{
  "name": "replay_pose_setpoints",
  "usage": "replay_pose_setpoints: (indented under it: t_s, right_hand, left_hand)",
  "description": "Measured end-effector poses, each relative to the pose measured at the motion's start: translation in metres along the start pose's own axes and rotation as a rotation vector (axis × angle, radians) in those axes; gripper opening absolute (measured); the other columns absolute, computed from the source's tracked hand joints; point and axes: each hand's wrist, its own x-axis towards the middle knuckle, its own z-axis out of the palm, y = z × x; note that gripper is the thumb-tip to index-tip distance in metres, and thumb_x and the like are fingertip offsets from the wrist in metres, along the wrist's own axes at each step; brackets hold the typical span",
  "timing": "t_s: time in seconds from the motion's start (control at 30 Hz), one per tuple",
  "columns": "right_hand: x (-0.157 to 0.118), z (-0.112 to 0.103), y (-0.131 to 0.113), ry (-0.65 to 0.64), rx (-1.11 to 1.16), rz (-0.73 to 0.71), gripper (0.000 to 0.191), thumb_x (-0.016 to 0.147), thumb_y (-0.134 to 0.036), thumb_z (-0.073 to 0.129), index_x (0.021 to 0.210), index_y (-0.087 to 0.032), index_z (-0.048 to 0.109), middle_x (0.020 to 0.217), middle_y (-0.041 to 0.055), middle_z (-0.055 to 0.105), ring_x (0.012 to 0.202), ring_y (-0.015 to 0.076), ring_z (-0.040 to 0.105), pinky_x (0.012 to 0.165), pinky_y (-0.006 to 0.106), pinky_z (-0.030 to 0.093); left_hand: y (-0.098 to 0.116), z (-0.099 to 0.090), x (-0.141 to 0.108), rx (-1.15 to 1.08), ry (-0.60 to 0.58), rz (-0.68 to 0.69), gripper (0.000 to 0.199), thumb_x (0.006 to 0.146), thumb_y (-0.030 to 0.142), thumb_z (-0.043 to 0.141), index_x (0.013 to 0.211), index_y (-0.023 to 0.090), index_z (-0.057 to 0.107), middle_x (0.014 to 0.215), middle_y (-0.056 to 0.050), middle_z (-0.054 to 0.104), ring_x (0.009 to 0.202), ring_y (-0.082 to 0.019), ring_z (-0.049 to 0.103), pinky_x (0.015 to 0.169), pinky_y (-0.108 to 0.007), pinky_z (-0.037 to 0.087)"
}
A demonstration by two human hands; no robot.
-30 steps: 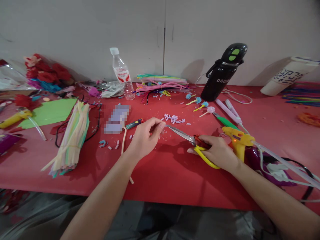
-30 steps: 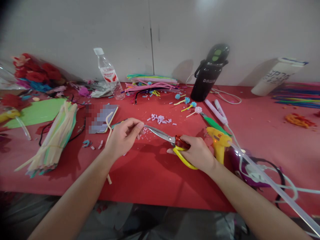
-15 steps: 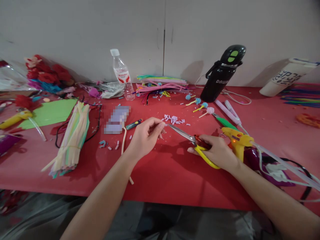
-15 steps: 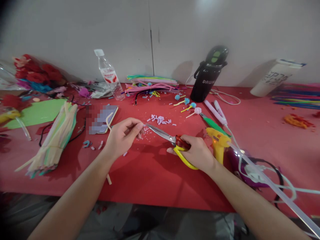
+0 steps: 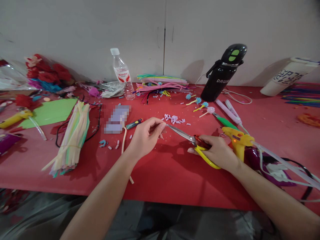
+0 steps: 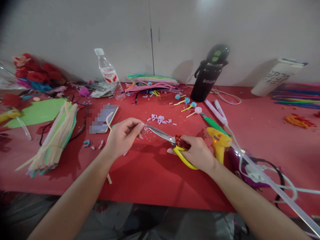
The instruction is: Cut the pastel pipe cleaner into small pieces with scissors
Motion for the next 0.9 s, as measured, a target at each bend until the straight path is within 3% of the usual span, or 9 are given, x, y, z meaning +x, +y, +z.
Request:
replay_pose_setpoints:
  t_s: [0.9]
  right_hand:
    - [-0.0003, -0.0006, -0.0001, 0.002, -0.019, -0.024, 0.05, 0.072, -0.059, 0.069, 0.061, -0.019, 0.04, 0.055, -0.005, 0.034, 0.052, 0.0084, 0.03, 0.044, 0.021, 0.027]
  left_hand:
    - [0.0013, -0.0001, -0.0008, 0.001, -0.006, -0.004, 0.021, 0.094, 0.032, 0.05, 0.083, 0.016, 0.057, 0.07, -0.001, 0.061, 0.059, -0.009, 0.056, 0.056, -0.022, 0.045]
